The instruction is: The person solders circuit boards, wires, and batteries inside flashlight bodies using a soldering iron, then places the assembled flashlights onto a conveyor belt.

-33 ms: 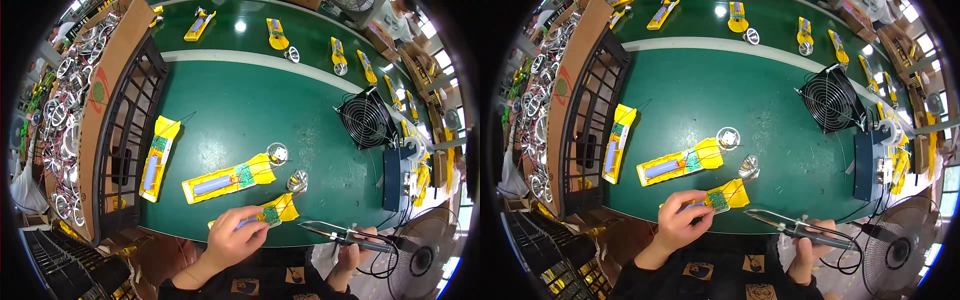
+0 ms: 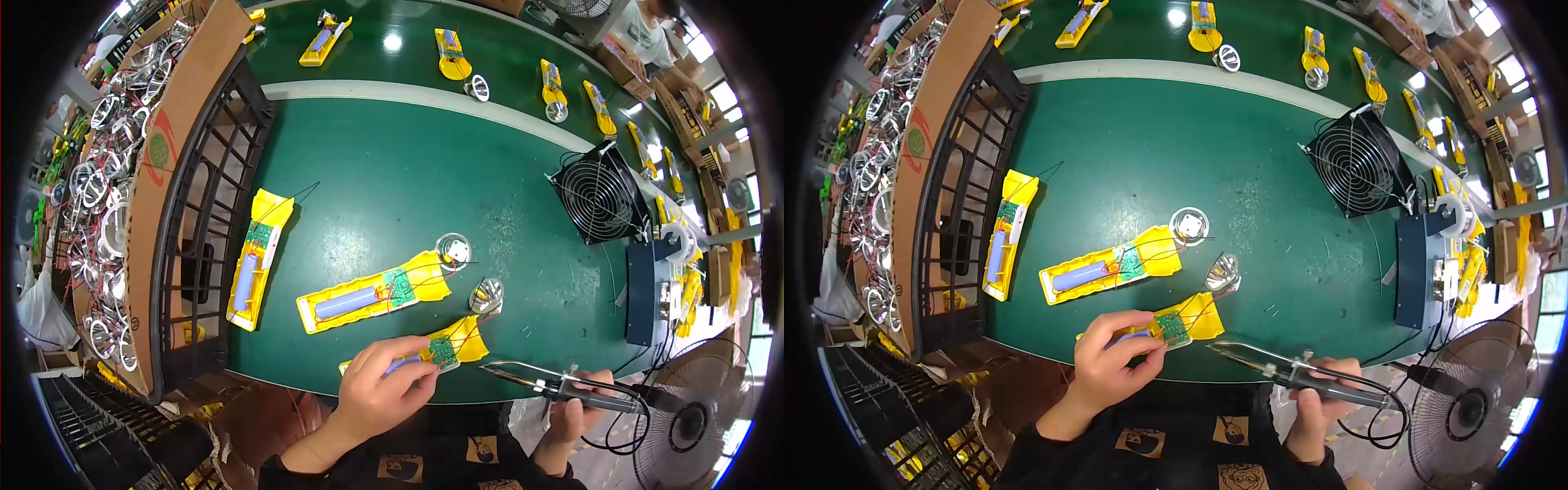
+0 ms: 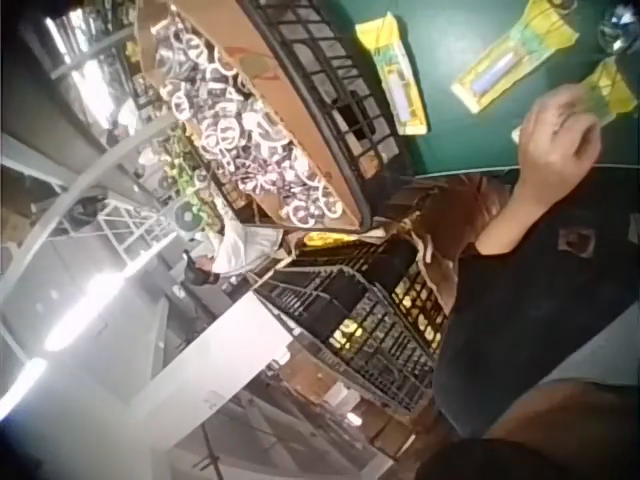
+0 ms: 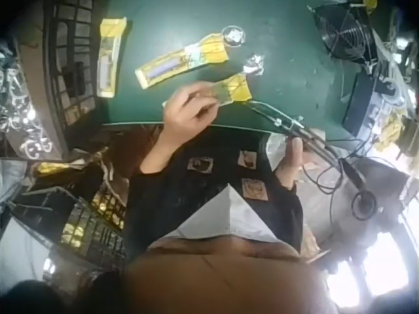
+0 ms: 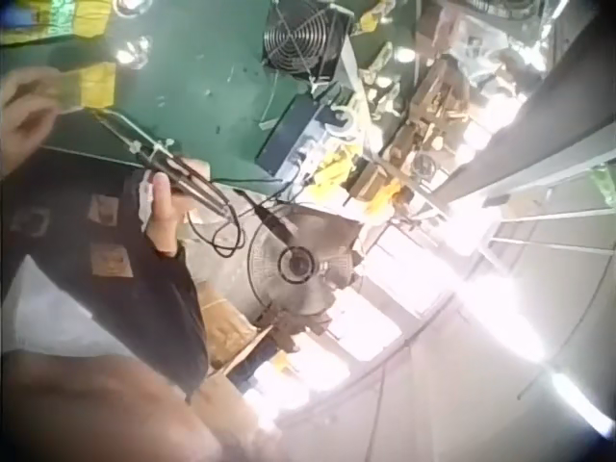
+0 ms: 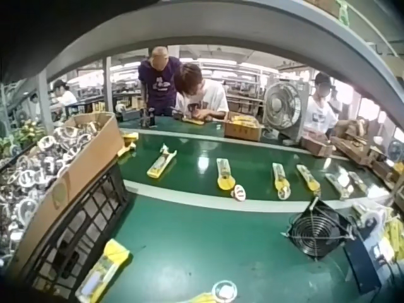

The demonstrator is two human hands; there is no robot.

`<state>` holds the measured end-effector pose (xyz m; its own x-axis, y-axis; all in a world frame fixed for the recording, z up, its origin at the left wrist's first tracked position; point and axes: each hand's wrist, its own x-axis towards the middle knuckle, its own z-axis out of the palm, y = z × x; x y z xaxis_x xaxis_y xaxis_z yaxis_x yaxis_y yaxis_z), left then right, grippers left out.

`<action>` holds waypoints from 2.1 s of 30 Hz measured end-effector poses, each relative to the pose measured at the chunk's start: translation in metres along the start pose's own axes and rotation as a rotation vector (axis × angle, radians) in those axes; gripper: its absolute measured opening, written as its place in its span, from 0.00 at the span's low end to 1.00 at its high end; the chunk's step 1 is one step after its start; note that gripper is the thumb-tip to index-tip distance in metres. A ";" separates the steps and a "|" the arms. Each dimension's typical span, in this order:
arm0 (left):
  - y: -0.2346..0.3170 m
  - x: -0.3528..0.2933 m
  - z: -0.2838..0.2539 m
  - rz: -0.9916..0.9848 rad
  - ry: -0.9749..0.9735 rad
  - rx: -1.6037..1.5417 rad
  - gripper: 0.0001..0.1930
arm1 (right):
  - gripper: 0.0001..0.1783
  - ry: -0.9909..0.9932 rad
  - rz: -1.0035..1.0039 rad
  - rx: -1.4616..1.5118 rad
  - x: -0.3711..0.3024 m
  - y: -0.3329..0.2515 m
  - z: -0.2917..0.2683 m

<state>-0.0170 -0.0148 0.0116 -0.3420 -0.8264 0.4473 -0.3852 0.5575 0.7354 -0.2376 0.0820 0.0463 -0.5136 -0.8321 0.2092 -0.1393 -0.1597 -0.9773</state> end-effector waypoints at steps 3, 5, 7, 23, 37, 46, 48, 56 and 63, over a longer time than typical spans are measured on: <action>-0.001 0.002 -0.001 -0.015 -0.004 0.004 0.08 | 0.20 0.003 0.022 -0.054 0.002 0.003 0.014; -0.002 0.002 -0.002 -0.032 0.002 -0.012 0.08 | 0.20 -0.038 0.066 0.003 0.002 0.007 0.019; -0.002 0.002 -0.001 -0.029 -0.003 0.003 0.08 | 0.19 -0.049 0.084 -0.062 0.000 0.010 0.021; -0.004 0.001 0.000 -0.024 -0.015 0.006 0.08 | 0.18 -0.036 0.116 -0.166 -0.004 0.015 0.021; -0.005 0.001 0.001 -0.013 -0.004 0.009 0.09 | 0.19 -0.069 0.121 -0.182 -0.002 0.012 0.025; -0.006 0.001 0.002 -0.002 0.006 0.013 0.09 | 0.20 -0.050 0.168 -0.180 -0.006 0.011 0.025; -0.005 0.001 0.002 -0.002 0.009 0.011 0.09 | 0.20 -0.050 0.166 -0.169 -0.005 0.012 0.024; -0.004 0.001 0.003 -0.014 0.021 0.013 0.09 | 0.21 -0.063 0.065 -0.204 -0.005 0.012 0.023; -0.003 0.002 0.003 -0.017 0.014 0.013 0.09 | 0.20 -0.104 0.042 -0.243 -0.004 0.011 0.022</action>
<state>-0.0186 -0.0177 0.0083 -0.3234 -0.8370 0.4415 -0.4024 0.5439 0.7364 -0.2186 0.0714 0.0341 -0.4355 -0.8873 0.1520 -0.3253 -0.0024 -0.9456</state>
